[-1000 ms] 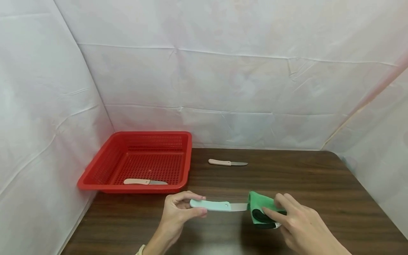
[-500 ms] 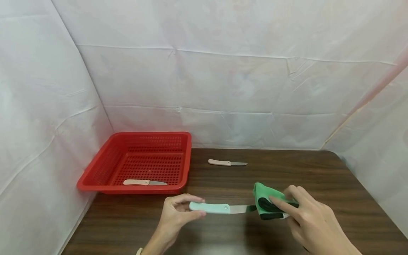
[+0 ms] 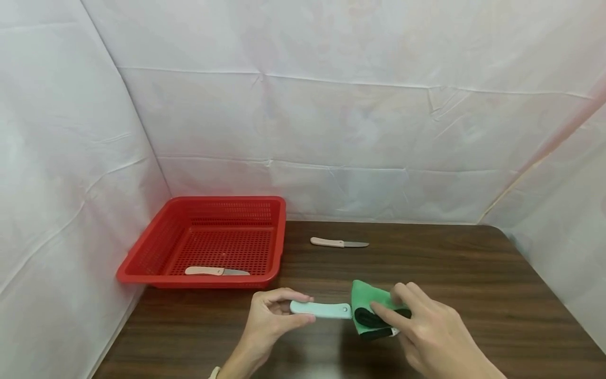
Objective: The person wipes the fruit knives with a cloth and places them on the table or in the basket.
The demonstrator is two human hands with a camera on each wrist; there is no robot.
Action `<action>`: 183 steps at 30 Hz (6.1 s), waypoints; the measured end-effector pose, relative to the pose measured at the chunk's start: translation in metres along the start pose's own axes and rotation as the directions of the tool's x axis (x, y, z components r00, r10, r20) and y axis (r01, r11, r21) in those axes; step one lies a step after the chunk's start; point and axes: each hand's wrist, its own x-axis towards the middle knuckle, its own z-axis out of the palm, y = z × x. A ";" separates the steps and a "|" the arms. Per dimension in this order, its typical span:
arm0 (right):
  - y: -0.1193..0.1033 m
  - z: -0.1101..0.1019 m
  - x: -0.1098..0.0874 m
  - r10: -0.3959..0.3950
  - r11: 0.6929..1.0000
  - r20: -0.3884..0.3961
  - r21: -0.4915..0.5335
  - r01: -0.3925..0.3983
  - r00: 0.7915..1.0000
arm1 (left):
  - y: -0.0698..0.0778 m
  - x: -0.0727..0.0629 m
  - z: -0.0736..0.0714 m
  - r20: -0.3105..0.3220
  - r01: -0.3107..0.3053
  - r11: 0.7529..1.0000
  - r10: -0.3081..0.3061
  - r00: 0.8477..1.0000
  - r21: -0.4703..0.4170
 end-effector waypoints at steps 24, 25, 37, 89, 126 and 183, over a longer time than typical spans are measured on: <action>0.006 0.001 -0.021 0.060 0.998 0.096 -0.033 -0.057 0.994 | 0.003 -0.003 -0.012 0.002 -0.159 0.983 0.159 0.987 -0.091; 0.006 0.001 -0.022 0.059 0.998 0.090 -0.032 -0.056 0.994 | 0.003 -0.003 -0.013 0.002 -0.154 0.985 0.155 0.988 -0.081; 0.011 -0.015 -0.019 0.112 0.993 0.086 -0.049 -0.108 0.990 | 0.003 -0.003 -0.018 0.040 -0.142 0.990 0.141 0.989 0.010; 0.008 -0.013 -0.022 0.110 0.994 0.079 -0.033 -0.107 0.991 | 0.003 -0.004 -0.020 0.064 -0.133 0.988 0.138 0.988 -0.075; -0.003 0.002 -0.007 0.015 1.000 0.128 0.008 -0.017 0.992 | 0.001 0.001 -0.005 0.078 -0.149 0.979 0.160 0.984 -0.136; 0.017 -0.003 -0.048 0.151 0.988 0.083 -0.050 -0.147 0.985 | -0.005 -0.002 -0.018 -0.109 0.284 0.951 -0.297 0.949 -0.119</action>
